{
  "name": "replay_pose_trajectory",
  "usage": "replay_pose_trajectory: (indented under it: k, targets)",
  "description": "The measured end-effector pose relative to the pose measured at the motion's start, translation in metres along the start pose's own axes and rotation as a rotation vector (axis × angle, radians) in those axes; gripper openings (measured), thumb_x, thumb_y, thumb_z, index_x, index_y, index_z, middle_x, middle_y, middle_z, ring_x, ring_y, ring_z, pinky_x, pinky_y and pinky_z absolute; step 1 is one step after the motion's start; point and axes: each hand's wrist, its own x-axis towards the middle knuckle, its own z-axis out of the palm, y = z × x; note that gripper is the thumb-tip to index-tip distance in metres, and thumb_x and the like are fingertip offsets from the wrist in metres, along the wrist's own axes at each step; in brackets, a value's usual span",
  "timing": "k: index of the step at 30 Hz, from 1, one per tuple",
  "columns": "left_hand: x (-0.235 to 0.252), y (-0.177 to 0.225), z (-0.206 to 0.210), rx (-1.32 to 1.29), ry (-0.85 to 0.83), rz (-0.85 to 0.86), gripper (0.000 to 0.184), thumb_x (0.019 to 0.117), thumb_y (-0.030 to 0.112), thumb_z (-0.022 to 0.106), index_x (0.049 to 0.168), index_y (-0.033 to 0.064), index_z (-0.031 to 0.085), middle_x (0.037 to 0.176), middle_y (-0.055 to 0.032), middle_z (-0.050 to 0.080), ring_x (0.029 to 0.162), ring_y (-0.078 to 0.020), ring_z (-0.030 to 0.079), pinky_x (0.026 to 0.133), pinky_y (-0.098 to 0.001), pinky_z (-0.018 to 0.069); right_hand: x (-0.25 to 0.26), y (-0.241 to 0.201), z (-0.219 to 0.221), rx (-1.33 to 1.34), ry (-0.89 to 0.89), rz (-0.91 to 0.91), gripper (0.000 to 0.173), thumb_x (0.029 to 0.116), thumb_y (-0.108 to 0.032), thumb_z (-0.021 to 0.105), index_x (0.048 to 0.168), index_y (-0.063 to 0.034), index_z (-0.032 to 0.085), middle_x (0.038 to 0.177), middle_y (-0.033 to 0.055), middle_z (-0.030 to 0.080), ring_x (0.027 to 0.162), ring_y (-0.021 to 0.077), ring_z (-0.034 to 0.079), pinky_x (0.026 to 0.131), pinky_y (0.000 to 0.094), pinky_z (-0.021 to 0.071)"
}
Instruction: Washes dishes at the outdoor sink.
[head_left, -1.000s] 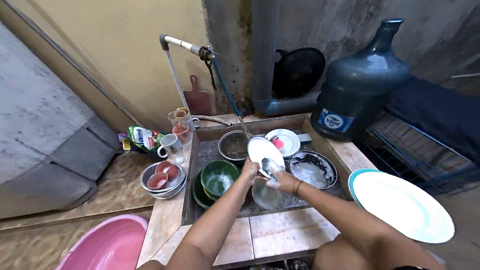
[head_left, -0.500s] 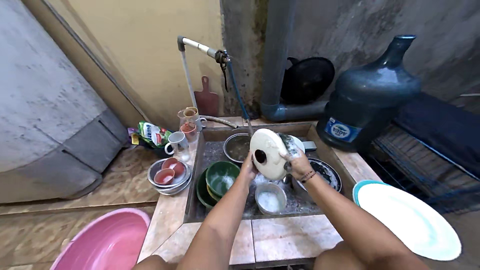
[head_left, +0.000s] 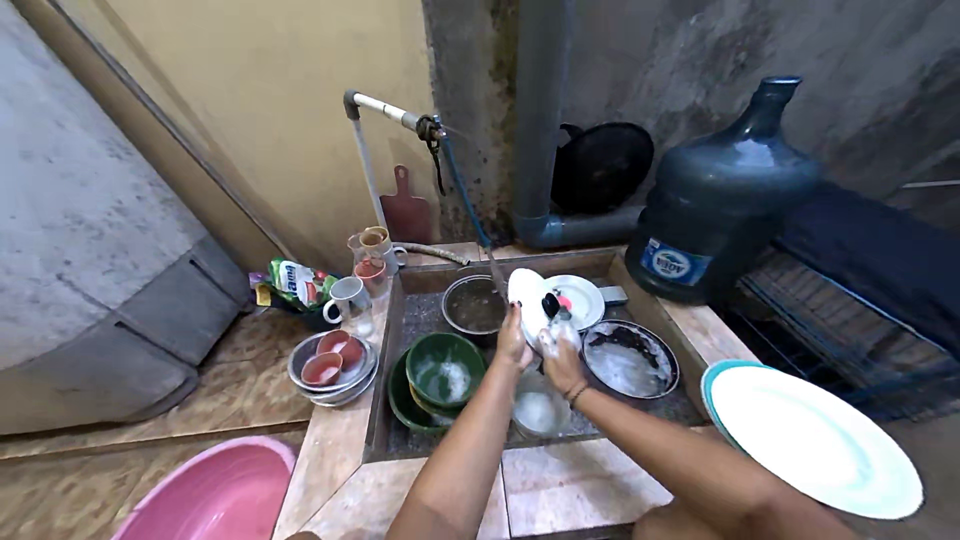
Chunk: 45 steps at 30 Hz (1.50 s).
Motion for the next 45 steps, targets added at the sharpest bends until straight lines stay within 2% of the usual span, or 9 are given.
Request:
replay_pose_trajectory:
  k: [11,14,19,24,27,30,36,41,45]
  targets:
    - [-0.022,0.016,0.006,0.392,0.016,0.031,0.048,0.1147,0.025,0.025,0.153,-0.0027,0.036,0.141,-0.0224,0.055,0.122,-0.0219,0.059,0.104,-0.0383,0.0497,-0.001,-0.011,0.026,0.223,0.143,-0.335,0.044,0.0969,-0.012,0.053,0.129,0.0166,0.058,0.131,0.0326,0.061,0.129,0.0376,0.058,0.114,0.0461,0.0426]
    - [-0.030,-0.002,0.001,0.350,0.002,-0.012,0.050,0.1149,0.027,0.024,0.153,-0.0026,0.036,0.140,-0.0231,0.056,0.123,-0.0238,0.060,0.106,-0.0415,0.0497,0.026,-0.023,0.011,0.204,0.156,-0.402,0.045,0.1058,-0.015,0.040,0.137,0.0109,0.058,0.153,0.0308,0.046,0.149,0.0414,0.038,0.125,0.0478,0.0278]
    - [-0.037,-0.008,0.000,0.313,-0.057,0.045,0.042,0.1096,0.016,0.034,0.145,-0.0058,0.042,0.126,-0.0173,0.062,0.110,-0.0140,0.063,0.098,-0.0330,0.0532,0.012,-0.015,0.010,0.253,0.134,-0.401,0.050,0.1044,-0.024,0.041,0.138,0.0068,0.060,0.155,0.0283,0.045,0.150,0.0386,0.037,0.126,0.0477,0.0261]
    - [-0.036,-0.018,0.002,0.325,-0.016,0.010,0.049,0.1136,0.027,0.025,0.147,-0.0039,0.042,0.126,-0.0196,0.062,0.110,-0.0195,0.064,0.097,-0.0392,0.0548,0.036,-0.023,-0.002,0.095,0.130,-0.241,0.043,0.1053,-0.019,0.043,0.136,0.0033,0.062,0.140,0.0273,0.058,0.137,0.0372,0.052,0.119,0.0489,0.0372]
    - [-0.024,-0.006,-0.002,0.208,0.167,0.000,0.053,0.1147,0.033,0.019,0.148,-0.0023,0.041,0.132,-0.0210,0.058,0.115,-0.0233,0.060,0.099,-0.0405,0.0515,-0.008,-0.004,0.018,0.091,0.024,-0.365,0.045,0.1021,-0.017,0.047,0.139,0.0062,0.058,0.147,0.0336,0.050,0.143,0.0455,0.042,0.123,0.0551,0.0295]
    - [-0.017,0.008,-0.022,-0.058,0.099,0.057,0.061,0.1129,0.046,0.015,0.153,0.0038,0.035,0.140,-0.0198,0.056,0.124,-0.0278,0.060,0.102,-0.0475,0.0530,-0.013,0.025,0.018,0.070,-0.018,-0.277,0.049,0.1030,-0.021,0.048,0.142,0.0082,0.054,0.151,0.0361,0.043,0.145,0.0482,0.038,0.123,0.0560,0.0284]
    - [-0.035,0.032,-0.040,-0.179,-0.101,-0.005,0.060,0.1122,0.047,0.014,0.149,0.0055,0.037,0.134,-0.0197,0.062,0.121,-0.0314,0.063,0.101,-0.0525,0.0540,0.066,0.039,-0.018,0.289,0.078,-0.145,0.051,0.1107,-0.021,0.026,0.142,0.0074,0.054,0.146,0.0285,0.053,0.142,0.0333,0.047,0.122,0.0418,0.0334]
    - [-0.045,0.021,-0.034,0.054,-0.174,-0.093,0.043,0.1138,0.022,0.028,0.152,0.0029,0.033,0.127,-0.0178,0.065,0.112,-0.0260,0.067,0.097,-0.0464,0.0569,0.070,0.011,-0.044,0.220,-0.102,-0.496,0.031,0.0994,-0.018,0.055,0.101,0.0051,0.075,0.134,0.0220,0.066,0.138,0.0301,0.053,0.119,0.0422,0.0387]
    - [-0.052,0.022,-0.029,0.361,-0.144,-0.065,0.057,0.0836,-0.012,0.056,0.139,-0.0059,0.043,0.116,-0.0155,0.067,0.100,-0.0181,0.069,0.089,-0.0373,0.0592,0.044,0.004,-0.039,0.121,-0.188,-0.815,0.017,0.0950,-0.008,0.062,0.099,0.0022,0.074,0.137,0.0220,0.064,0.141,0.0355,0.051,0.120,0.0484,0.0380]
